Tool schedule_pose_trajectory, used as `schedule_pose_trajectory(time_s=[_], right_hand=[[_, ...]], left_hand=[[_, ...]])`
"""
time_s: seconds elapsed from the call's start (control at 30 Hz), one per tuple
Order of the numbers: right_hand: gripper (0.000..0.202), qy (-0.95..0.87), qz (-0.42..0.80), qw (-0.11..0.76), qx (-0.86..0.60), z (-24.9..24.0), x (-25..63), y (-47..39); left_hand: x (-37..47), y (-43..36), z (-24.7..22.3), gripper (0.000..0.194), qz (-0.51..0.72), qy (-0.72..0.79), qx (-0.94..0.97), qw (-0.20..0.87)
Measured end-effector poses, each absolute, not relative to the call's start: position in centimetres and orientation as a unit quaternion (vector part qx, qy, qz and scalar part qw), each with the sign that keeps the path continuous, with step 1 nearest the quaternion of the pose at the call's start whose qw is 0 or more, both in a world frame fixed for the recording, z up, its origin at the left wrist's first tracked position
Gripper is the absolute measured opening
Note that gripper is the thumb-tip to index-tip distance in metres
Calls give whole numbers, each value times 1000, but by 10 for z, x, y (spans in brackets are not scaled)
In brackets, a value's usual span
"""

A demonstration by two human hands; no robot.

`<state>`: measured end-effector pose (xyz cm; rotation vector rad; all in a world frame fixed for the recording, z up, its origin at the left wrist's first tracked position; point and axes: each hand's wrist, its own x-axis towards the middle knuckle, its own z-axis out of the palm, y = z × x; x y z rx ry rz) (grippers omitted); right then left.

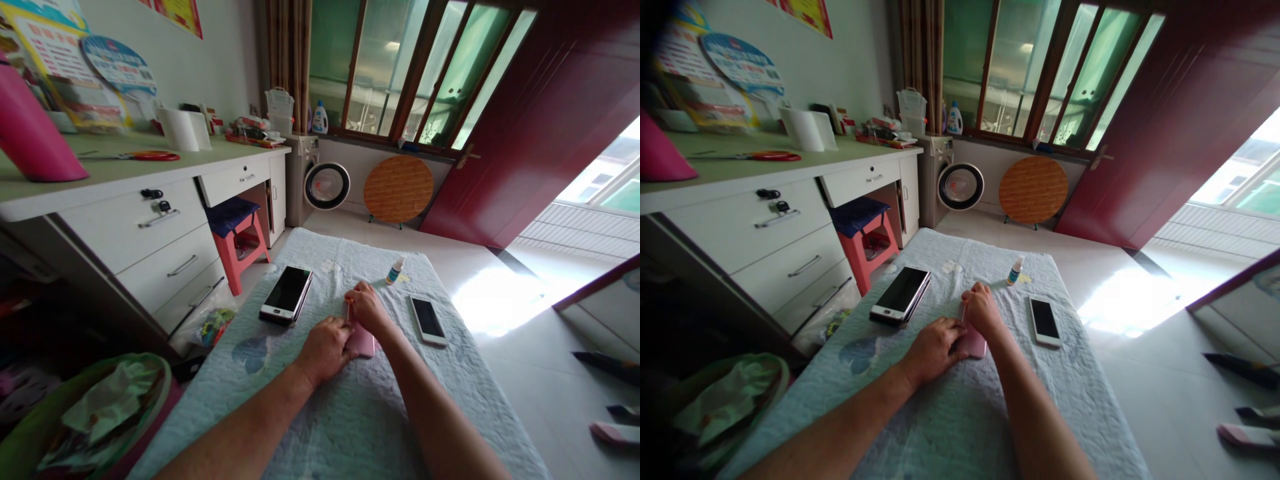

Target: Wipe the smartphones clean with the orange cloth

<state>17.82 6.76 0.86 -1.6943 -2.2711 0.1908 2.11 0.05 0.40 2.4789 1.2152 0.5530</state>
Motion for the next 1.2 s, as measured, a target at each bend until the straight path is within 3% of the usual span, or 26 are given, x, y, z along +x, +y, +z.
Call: schedule_pose_trajectory(time_s=[0.23,0.5,0.7,0.97,1.2], right_hand=[[20,-821,71,54,-564,20,176,74],[11,-864,107,37,-490,26,175,51],[14,-838,80,24,-540,26,174,65],[23,-814,53,59,-575,17,178,88],[16,-829,89,99,-543,12,179,61]], left_hand=[[22,-2,5,39,177,443,868,135],[23,-5,7,37,186,441,867,136],[24,-5,5,39,183,446,867,124],[26,-4,4,34,183,436,873,118],[26,-6,7,36,180,442,871,116]])
